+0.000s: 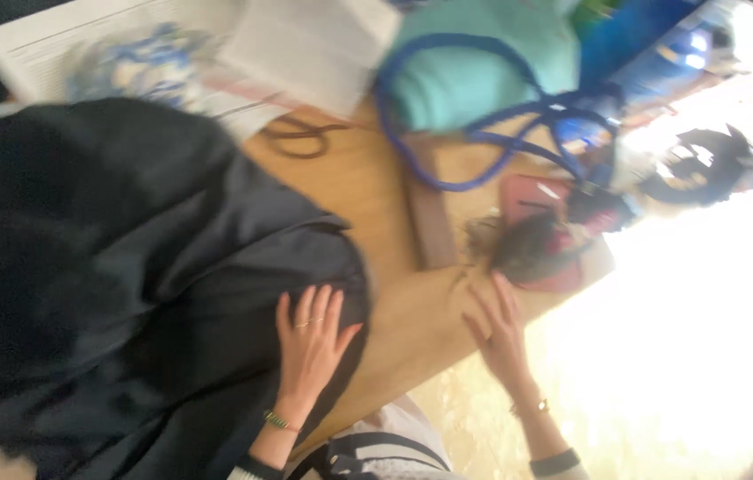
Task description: Ironing and smoothing a black fabric garment piece on a work table using a steam iron.
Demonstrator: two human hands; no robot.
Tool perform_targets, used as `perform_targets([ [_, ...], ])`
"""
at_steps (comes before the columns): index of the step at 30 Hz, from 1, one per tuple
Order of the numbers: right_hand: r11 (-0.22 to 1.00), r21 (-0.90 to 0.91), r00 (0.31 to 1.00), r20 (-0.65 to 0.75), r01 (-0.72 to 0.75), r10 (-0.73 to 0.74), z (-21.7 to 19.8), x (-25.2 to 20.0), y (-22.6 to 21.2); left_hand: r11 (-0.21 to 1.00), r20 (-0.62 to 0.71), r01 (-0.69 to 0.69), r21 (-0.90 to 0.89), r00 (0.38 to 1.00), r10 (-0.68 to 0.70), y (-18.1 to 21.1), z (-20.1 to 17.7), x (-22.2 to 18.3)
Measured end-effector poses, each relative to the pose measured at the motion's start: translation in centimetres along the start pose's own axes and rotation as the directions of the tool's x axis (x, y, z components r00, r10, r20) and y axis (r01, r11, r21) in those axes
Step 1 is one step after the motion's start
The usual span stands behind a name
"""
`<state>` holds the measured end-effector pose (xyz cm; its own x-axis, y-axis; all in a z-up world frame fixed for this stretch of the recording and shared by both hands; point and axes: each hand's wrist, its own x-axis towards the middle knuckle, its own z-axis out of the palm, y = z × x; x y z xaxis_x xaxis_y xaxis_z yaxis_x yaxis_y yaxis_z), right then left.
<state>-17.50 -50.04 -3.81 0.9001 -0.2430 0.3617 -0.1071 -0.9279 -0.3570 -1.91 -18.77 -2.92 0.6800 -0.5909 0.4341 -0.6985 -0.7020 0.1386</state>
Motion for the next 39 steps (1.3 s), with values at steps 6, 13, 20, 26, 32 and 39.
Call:
perform_targets([
  [6,0.923,-0.22,0.938,-0.22,-0.315,0.267,-8.9,0.4,13.9,0.995,-0.048,-0.046,0.091,0.998,0.05,0.1,2.2,-1.2],
  [13,0.261,0.751,0.475,0.078,-0.606,0.876,-9.4,4.4,22.7,0.985,-0.076,-0.061,0.164,0.994,0.074,-0.4,3.6,-2.4],
  [20,0.363,0.646,0.462,-0.018,-0.671,0.887,-8.6,11.0,16.9,0.979,-0.077,-0.034,0.203,0.996,0.051,-0.6,4.7,-2.9],
  [26,0.491,0.324,0.442,-0.216,-0.809,0.871,-6.8,12.0,16.4,0.982,-0.158,-0.039,0.183,0.985,0.068,-0.5,5.2,-2.8],
  [32,0.613,0.207,0.576,-0.215,-0.763,0.789,-8.3,11.9,14.4,0.985,-0.195,-0.032,0.171,0.979,0.066,-0.4,5.3,-2.4],
  [39,0.896,-0.443,0.999,-0.041,-0.024,0.007,-10.5,9.0,18.5,0.989,-0.058,0.066,0.13,0.997,-0.059,0.2,3.5,-3.0],
])
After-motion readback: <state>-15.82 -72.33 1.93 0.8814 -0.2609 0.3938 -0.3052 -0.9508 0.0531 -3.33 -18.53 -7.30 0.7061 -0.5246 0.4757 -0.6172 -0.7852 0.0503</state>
